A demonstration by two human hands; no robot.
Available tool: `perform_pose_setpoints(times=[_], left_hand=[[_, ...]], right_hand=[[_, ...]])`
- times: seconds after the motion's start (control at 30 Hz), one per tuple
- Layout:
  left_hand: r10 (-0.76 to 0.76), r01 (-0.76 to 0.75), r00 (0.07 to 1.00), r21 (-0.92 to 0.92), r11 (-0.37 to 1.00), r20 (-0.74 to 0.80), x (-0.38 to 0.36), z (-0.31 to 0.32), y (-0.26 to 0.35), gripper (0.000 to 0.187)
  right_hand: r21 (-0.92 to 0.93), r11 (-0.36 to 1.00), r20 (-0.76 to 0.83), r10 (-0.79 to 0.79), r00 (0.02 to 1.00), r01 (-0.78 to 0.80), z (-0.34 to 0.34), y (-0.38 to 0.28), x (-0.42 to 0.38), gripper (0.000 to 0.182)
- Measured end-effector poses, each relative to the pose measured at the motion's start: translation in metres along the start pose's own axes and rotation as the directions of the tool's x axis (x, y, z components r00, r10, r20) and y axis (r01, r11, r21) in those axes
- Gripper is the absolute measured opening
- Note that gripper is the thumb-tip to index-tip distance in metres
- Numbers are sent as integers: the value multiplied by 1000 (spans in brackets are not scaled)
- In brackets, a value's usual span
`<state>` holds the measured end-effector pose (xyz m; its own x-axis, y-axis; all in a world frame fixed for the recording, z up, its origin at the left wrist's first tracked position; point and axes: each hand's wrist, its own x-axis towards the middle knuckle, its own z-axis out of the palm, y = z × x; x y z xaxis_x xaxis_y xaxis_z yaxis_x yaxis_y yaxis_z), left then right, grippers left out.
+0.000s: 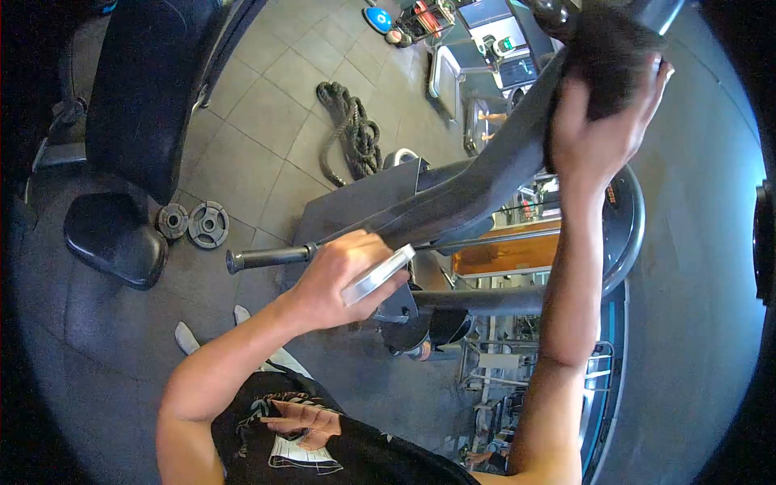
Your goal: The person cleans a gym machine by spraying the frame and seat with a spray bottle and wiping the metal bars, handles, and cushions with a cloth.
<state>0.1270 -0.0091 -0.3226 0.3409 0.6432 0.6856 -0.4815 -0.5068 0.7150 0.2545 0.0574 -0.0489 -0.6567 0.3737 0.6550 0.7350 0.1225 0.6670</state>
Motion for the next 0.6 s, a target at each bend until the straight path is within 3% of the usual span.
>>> perform_pose_setpoints(times=[0.07, 0.13, 0.23, 0.3, 0.37, 0.43, 0.5, 0.53, 0.6], left_hand=[[-55, 55, 998, 23, 998, -25, -15, -8, 5, 15], [-99, 100, 993, 11, 995, -63, -36, -10, 8, 16], [-156, 158, 987, 51, 986, -30, -63, -10, 5, 16], [-191, 192, 981, 21, 981, -45, -77, -6, 7, 16], [-231, 232, 971, 2, 973, -66, -89, -4, 10, 16], [-234, 235, 968, -7, 972, -85, -96, -2, 17, 17], [-246, 249, 967, 40, 968, -72, -107, -9, 24, 17], [-248, 253, 963, 32, 967, -105, -113, -10, 27, 19], [-240, 250, 959, 52, 967, -150, -120, -11, 28, 19]], right_hand=[[-204, 945, 230, -208, 951, 256, -15, -23, -10, 74], [-300, 880, 569, -144, 810, 368, -33, -33, -18, 79], [-267, 799, 671, -247, 699, 538, -40, -33, -23, 71], [-90, 753, 867, -263, 424, 651, -33, -47, -33, 58], [-76, 577, 842, -400, 363, 813, -26, -53, -60, 41], [-112, 673, 914, -219, 341, 731, 7, -77, -111, 29], [103, 773, 967, -224, 118, 627, 11, -112, -128, 28], [114, 700, 864, -420, 278, 705, 28, -109, -179, 31], [183, 620, 779, -565, 272, 763, 37, -133, -211, 40]])
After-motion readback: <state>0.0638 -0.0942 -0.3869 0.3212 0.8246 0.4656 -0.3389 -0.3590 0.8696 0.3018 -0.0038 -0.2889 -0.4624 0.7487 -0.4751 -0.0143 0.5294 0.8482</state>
